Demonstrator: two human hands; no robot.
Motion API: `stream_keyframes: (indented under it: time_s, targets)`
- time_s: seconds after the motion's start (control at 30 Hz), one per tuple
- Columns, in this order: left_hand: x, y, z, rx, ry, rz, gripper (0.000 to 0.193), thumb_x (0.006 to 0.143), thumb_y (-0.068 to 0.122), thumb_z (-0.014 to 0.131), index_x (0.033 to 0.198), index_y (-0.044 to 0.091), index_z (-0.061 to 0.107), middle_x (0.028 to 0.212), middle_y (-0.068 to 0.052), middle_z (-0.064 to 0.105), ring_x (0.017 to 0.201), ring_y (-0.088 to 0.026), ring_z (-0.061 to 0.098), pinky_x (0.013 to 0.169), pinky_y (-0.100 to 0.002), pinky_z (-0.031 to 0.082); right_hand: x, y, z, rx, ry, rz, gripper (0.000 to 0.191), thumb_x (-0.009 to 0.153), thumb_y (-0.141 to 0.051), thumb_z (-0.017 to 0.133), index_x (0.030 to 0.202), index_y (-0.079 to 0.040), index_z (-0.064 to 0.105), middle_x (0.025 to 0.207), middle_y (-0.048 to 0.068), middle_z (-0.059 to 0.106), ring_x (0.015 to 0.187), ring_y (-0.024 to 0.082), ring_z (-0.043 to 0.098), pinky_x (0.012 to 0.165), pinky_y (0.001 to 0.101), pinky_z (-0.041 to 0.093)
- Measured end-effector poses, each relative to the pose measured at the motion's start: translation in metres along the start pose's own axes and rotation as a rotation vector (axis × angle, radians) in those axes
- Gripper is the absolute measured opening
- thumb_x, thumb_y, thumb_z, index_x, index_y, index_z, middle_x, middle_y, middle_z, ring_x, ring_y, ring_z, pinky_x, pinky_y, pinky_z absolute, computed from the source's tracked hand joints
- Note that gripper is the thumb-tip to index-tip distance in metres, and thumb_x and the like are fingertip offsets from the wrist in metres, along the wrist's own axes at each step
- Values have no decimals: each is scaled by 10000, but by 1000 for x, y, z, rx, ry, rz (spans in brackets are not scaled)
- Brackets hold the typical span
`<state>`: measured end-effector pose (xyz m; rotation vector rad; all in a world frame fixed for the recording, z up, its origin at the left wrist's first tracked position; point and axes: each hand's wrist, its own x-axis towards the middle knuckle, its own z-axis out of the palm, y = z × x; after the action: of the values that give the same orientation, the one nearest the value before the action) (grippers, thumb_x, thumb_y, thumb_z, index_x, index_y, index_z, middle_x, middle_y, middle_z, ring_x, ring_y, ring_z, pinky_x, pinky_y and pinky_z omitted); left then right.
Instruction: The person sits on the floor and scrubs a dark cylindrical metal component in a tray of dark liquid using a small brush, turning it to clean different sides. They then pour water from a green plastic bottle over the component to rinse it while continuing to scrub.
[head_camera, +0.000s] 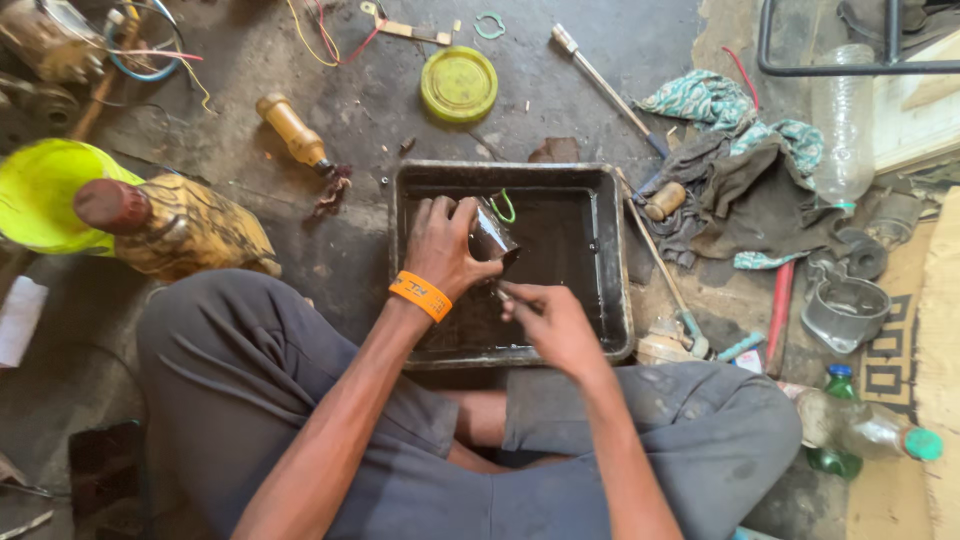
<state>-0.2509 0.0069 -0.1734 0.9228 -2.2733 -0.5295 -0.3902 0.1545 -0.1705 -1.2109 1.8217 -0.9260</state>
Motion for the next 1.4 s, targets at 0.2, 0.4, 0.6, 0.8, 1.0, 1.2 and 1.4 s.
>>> stream_keyframes:
  time_s: [0.2,0.4,0.6,0.8,1.0,1.2,1.4]
  targets:
    - [0,1,4,31,-63,-35,712,572,319,953,1120,51,587,1046,-212,588,1035,-431,540,931,-525,472,-5,-8,2,-143,89,37,226,916,-119,665,1110,-21,728,904,191,747,801,242,764,745,359,562]
    - [0,1,3,59,-66,-33,738,542,339,964,1095,43,575,1049,-231,580,1043,-446,534,923,-543,466,-5,-3,-3,-326,251,-214,339,871,-48,653,1194,-81,749,1009,165,738,934,367,704,793,431,555]
    - [4,-3,3,56,-29,-34,746,523,340,947,1090,41,564,1036,-222,593,1021,-443,540,913,-534,476,-9,-6,-2,-351,231,-151,339,893,-112,685,1219,-175,755,962,124,738,890,352,709,778,443,548]
    - [12,-14,1,9,-17,-122,698,589,421,947,1029,52,551,973,-196,612,956,-430,557,877,-535,475,-13,-24,-16,-330,253,-88,325,882,-122,698,1196,-176,761,953,130,725,830,356,694,725,440,534]
    - [13,-23,0,-39,-27,-221,679,584,440,935,973,64,524,923,-175,613,928,-399,583,856,-512,482,-17,-35,-19,-308,225,-34,317,905,-110,696,1210,-164,763,924,149,716,814,330,693,732,395,523]
    - [12,-24,1,-55,15,-234,672,588,429,929,975,71,513,900,-165,618,908,-395,598,848,-505,481,-23,-30,-22,-278,246,-41,312,888,-93,704,1190,-149,765,988,149,750,858,305,725,757,370,545]
    - [11,-23,2,-32,47,-253,697,571,424,943,1000,68,524,932,-181,631,920,-415,599,843,-525,477,-25,-28,-20,-275,213,-39,328,875,-104,700,1191,-153,769,1016,155,757,894,311,745,773,377,552]
